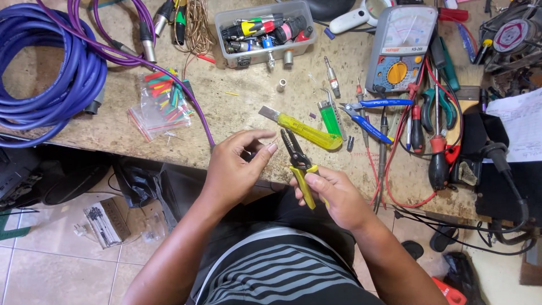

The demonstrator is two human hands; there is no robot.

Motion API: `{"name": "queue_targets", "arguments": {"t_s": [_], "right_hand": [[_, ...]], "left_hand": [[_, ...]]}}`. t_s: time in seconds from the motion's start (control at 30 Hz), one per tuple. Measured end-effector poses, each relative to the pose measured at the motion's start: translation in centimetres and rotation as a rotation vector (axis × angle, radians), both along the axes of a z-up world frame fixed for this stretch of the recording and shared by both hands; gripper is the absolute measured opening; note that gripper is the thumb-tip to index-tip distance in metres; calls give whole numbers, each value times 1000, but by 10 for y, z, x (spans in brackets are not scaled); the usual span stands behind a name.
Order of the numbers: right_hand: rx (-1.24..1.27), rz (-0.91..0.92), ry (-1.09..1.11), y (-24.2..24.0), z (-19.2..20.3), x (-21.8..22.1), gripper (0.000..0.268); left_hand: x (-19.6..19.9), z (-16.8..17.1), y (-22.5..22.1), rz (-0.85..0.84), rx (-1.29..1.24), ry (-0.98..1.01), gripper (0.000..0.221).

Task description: Soldering and insulating electrical wire connections at a repair bench

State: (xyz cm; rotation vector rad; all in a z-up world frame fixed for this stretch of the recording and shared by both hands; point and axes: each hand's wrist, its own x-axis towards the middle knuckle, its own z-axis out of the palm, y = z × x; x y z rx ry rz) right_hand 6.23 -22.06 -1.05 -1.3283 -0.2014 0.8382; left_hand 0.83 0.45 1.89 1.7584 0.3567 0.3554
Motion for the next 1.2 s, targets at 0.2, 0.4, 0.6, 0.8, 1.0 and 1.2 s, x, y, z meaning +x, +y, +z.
{"name": "queue_targets", "arguments": {"t_s": [0.2, 0.4, 0.6, 0.8, 1.0, 1.2], "right_hand": [[-30, -10, -3, 3, 12, 4, 29], [-30, -20, 6, 3, 8, 3, 29], [-58, 16, 40, -3, -6, 3, 33], [-55, 17, 44, -3, -4, 2, 34], [-42, 29, 55, -4, -5, 1, 34], [-49, 35, 51, -3, -4, 0, 34]], "left_hand": [[-2, 6, 2, -71, 85, -94, 23], [-4, 3, 5, -96, 140, -107, 19], [-8, -4, 7, -187, 220, -115, 31], [-9, 1, 7, -200, 202, -110, 25], [-11, 2, 7, -187, 198, -119, 21], [-13, -3, 7, -209, 230, -106, 29]]}}
